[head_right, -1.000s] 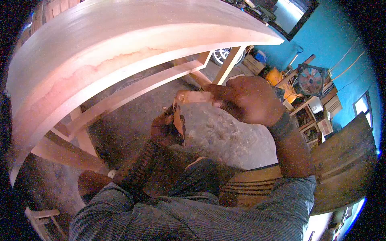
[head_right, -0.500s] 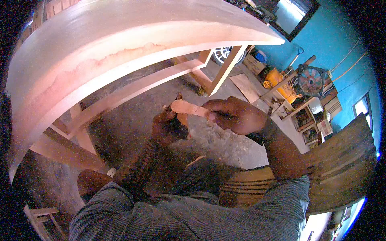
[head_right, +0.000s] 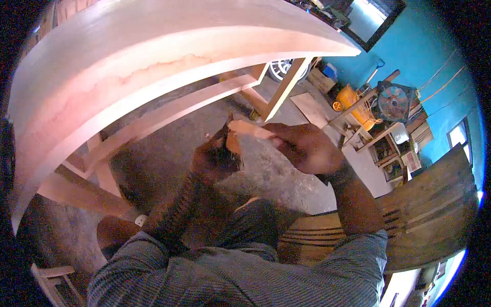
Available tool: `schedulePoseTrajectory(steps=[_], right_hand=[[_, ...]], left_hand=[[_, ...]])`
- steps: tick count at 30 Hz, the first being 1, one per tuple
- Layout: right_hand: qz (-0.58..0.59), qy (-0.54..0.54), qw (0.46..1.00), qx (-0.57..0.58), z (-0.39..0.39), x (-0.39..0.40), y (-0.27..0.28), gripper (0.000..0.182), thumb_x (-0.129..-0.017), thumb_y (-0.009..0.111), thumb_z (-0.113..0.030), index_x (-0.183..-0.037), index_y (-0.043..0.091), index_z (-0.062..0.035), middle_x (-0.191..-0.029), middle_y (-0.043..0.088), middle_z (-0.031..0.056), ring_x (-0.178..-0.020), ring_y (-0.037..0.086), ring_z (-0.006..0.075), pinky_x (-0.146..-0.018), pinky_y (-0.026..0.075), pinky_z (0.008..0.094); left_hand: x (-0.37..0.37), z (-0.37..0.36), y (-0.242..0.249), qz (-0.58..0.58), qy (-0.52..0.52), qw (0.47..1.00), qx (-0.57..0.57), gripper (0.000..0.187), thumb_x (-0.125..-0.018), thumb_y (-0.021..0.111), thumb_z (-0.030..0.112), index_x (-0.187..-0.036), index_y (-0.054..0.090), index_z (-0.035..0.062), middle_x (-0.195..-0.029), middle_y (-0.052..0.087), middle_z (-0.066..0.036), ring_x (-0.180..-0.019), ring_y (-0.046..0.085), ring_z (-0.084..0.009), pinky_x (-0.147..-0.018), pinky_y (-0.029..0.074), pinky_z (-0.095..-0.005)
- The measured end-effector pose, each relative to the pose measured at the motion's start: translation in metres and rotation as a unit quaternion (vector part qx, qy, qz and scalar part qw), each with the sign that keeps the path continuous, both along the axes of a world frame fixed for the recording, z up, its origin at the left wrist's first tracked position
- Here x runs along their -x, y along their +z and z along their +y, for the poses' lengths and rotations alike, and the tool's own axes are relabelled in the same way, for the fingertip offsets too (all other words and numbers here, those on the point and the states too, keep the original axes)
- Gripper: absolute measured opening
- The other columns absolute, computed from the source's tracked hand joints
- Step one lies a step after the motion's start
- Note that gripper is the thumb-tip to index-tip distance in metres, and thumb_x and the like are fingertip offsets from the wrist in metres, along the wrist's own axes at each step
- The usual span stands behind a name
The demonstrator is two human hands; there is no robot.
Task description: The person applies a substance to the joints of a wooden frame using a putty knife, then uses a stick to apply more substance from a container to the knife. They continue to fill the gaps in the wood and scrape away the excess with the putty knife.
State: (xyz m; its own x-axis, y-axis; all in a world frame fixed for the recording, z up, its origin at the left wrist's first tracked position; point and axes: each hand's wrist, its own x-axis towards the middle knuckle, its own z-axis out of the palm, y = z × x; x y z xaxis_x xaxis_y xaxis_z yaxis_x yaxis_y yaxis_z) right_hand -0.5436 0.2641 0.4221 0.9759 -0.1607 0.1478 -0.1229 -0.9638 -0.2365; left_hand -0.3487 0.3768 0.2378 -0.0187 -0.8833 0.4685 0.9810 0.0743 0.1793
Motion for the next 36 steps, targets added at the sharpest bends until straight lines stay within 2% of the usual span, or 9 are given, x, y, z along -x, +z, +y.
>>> schedulePoseTrajectory(steps=[6,9,10,14,18,26,30,32,36], right_hand=[[-0.007,-0.046,0.985,-0.168,0.005,-0.005,-0.011,0.034,-0.108,0.054,-0.023,-0.136,0.057,-0.0031,-0.1,0.072,0.0198,-0.091,0.073,0.0319,-0.08,0.055,0.0404],[-0.019,-0.088,0.958,-0.271,0.0,-0.002,-0.038,0.035,-0.109,0.053,-0.023,-0.137,0.056,-0.0027,-0.103,0.071,0.0189,-0.095,0.072,0.0275,-0.082,0.054,0.039],[0.004,-0.119,0.948,-0.297,0.001,-0.003,-0.041,0.034,-0.109,0.053,-0.023,-0.137,0.055,-0.0024,-0.104,0.071,0.0189,-0.097,0.071,0.0271,-0.084,0.053,0.0388],[-0.076,-0.074,0.971,-0.213,-0.005,-0.003,-0.071,0.035,-0.109,0.053,-0.021,-0.138,0.056,-0.0022,-0.112,0.072,0.0206,-0.102,0.072,0.03,-0.089,0.054,0.0395],[-0.026,-0.087,0.988,-0.127,-0.022,0.012,-0.068,0.036,-0.107,0.054,-0.022,-0.138,0.059,-0.003,-0.119,0.072,0.0225,-0.105,0.072,0.0354,-0.092,0.055,0.0418],[-0.015,-0.053,0.998,-0.018,-0.022,0.02,-0.052,0.038,-0.103,0.058,-0.024,-0.137,0.062,-0.0073,-0.111,0.073,0.022,-0.098,0.072,0.0405,-0.088,0.057,0.0475],[0.036,-0.08,0.996,0.001,-0.015,0.02,-0.042,0.039,-0.104,0.056,-0.028,-0.137,0.063,-0.0082,-0.11,0.073,0.022,-0.098,0.072,0.0404,-0.089,0.057,0.0483],[0.076,-0.086,0.993,0.019,-0.02,0.026,-0.046,0.039,-0.105,0.056,-0.03,-0.137,0.063,-0.0086,-0.111,0.073,0.022,-0.099,0.071,0.0412,-0.088,0.057,0.0476],[-0.074,-0.111,0.984,-0.121,-0.025,0.036,-0.055,0.043,-0.106,0.054,-0.033,-0.14,0.06,-0.0067,-0.104,0.074,0.016,-0.091,0.072,0.0349,-0.083,0.056,0.0444]], left_hand=[[0.003,-0.012,-0.014,0.041,-0.045,0.997,0.051,0.066,-0.093,0.065,0.021,-0.152,0.042,0.0034,-0.135,0.062,-0.015,-0.118,0.066,-0.0317,-0.104,0.053,-0.0524],[0.011,-0.014,-0.007,0.022,0.022,0.998,-0.045,0.064,-0.093,0.065,0.029,-0.149,0.044,0.006,-0.123,0.067,-0.015,-0.102,0.072,-0.0331,-0.088,0.062,-0.0515],[0.013,-0.014,-0.005,0.018,0.025,0.999,-0.04,0.064,-0.093,0.065,0.029,-0.148,0.044,0.0049,-0.123,0.067,-0.016,-0.103,0.072,-0.0332,-0.089,0.062,-0.0509],[0.015,-0.011,0.013,-0.003,0.055,0.995,-0.081,0.065,-0.092,0.063,0.029,-0.147,0.046,0.0,-0.123,0.067,-0.019,-0.104,0.072,-0.033,-0.092,0.061,-0.0489],[0.003,-0.008,0.013,-0.042,0.081,0.99,-0.105,0.071,-0.09,0.064,0.029,-0.149,0.044,-0.0043,-0.128,0.066,-0.019,-0.107,0.071,-0.0327,-0.093,0.061,-0.0495],[0.007,-0.006,0.01,-0.009,0.023,0.996,-0.083,0.071,-0.091,0.064,0.025,-0.153,0.041,-0.0033,-0.13,0.065,-0.018,-0.108,0.07,-0.0327,-0.093,0.061,-0.0509],[0.004,-0.012,-0.017,0.024,0.062,0.997,-0.03,0.066,-0.094,0.06,0.025,-0.153,0.043,0.0014,-0.143,0.058,-0.017,-0.125,0.062,-0.0353,-0.106,0.05,-0.0573],[-0.002,-0.011,-0.009,-0.003,0.109,0.994,-0.013,0.067,-0.093,0.06,0.024,-0.154,0.042,0.0016,-0.141,0.059,-0.017,-0.126,0.062,-0.0354,-0.106,0.05,-0.0584],[-0.016,-0.004,0.006,-0.026,0.105,0.994,0.006,0.067,-0.094,0.059,0.024,-0.155,0.04,0.0022,-0.14,0.059,-0.016,-0.127,0.061,-0.0357,-0.107,0.05,-0.0601]])
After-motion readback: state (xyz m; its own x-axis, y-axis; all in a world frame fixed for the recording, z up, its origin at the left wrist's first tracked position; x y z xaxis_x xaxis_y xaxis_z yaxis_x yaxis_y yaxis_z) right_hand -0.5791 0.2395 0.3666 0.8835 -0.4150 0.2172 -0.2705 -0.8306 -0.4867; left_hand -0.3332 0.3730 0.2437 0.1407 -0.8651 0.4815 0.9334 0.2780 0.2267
